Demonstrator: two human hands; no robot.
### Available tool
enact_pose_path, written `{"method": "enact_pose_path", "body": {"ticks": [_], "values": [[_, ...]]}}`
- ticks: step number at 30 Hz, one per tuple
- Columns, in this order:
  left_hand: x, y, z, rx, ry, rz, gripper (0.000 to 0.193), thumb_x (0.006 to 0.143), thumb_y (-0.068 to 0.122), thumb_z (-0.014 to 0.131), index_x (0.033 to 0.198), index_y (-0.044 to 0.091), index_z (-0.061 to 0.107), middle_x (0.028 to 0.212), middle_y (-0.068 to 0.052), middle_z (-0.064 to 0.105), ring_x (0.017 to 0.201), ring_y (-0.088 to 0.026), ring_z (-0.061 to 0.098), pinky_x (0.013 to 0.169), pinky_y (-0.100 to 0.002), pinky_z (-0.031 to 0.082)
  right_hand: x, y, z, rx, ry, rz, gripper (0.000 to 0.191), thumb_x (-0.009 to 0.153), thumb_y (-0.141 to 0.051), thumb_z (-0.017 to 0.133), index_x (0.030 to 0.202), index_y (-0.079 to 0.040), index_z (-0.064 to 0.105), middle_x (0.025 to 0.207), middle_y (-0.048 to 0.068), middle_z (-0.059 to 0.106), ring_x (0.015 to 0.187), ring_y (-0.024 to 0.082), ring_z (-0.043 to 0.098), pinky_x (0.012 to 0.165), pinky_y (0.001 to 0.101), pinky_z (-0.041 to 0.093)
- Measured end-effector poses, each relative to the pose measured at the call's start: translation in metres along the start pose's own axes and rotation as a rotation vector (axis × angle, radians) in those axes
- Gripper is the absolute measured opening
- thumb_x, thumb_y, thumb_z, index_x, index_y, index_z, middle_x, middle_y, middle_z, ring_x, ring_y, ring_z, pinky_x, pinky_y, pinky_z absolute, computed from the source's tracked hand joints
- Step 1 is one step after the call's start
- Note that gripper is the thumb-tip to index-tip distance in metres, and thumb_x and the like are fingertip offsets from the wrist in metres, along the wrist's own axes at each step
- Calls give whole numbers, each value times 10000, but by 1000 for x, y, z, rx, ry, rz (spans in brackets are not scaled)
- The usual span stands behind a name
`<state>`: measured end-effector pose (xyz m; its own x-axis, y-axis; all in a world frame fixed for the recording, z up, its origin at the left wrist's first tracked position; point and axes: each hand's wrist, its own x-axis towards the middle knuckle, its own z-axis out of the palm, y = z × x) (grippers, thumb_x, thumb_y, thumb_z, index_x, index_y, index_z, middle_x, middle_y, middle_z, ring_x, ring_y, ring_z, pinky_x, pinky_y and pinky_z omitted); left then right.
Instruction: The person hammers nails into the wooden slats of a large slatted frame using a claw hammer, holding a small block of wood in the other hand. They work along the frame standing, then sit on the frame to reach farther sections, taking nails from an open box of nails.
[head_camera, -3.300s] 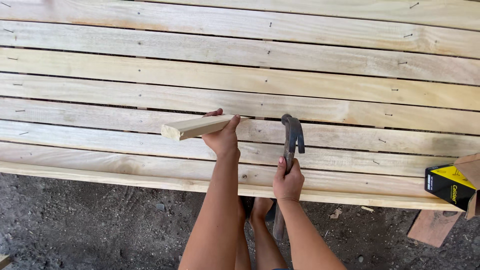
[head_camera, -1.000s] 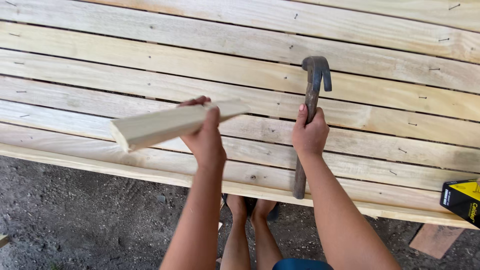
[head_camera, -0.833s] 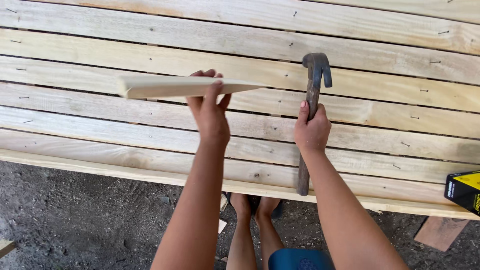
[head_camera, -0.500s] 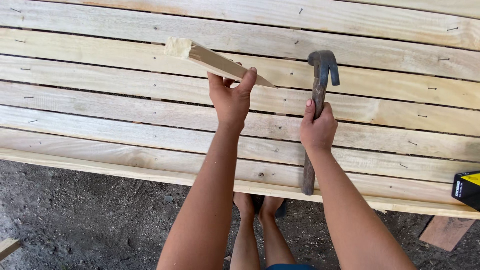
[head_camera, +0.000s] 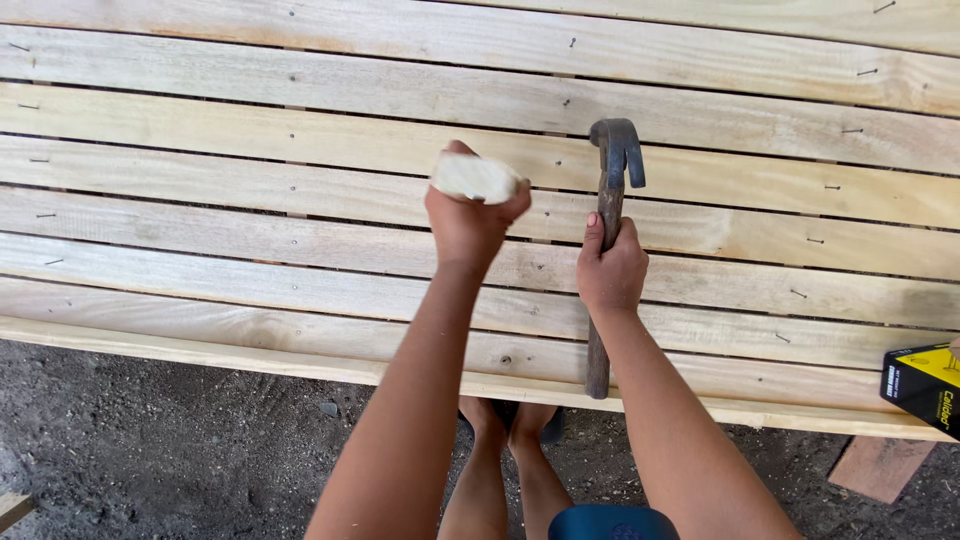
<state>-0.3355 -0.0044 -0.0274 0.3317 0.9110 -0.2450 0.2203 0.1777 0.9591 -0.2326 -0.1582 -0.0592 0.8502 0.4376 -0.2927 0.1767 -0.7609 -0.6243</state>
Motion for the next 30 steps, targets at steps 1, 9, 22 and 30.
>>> {"method": "enact_pose_path", "body": {"ticks": [1, 9, 22, 30], "values": [[-5, 4, 6, 174, 18, 99, 447, 700, 56, 925, 929, 82, 542, 875, -45, 632, 840, -155, 620, 709, -328, 561, 0, 0, 0, -8, 12, -25, 386, 1053, -400, 556, 885, -52, 559, 628, 129, 627, 577, 331, 660, 572, 452, 515], [3, 18, 26, 305, -123, -57, 466, 601, 96, 856, 856, 79, 466, 908, -58, 628, 833, -307, 694, 651, -407, 572, -3, 8, 1, -16, 46, -39, 358, 1056, -346, 610, 905, -22, 579, 683, 184, 657, 653, 414, 659, 608, 497, 512], [0, 71, -18, 377, -356, 415, 413, 749, 152, 895, 1114, 109, 706, 1110, -61, 729, 976, -267, 713, 793, -364, 593, -13, -23, -51, 415, -271, 358, 356, 1027, -400, 576, 928, -59, 562, 578, 46, 520, 452, 158, 499, 436, 343, 421], [8, 83, -16, 437, -418, 287, 383, 718, 183, 917, 1060, 115, 758, 996, -46, 780, 819, -237, 727, 694, -343, 590, -116, -107, -194, 774, -229, -278, 368, 1096, -401, 470, 1048, -43, 539, 691, 7, 552, 570, 76, 538, 509, 247, 464]]}}
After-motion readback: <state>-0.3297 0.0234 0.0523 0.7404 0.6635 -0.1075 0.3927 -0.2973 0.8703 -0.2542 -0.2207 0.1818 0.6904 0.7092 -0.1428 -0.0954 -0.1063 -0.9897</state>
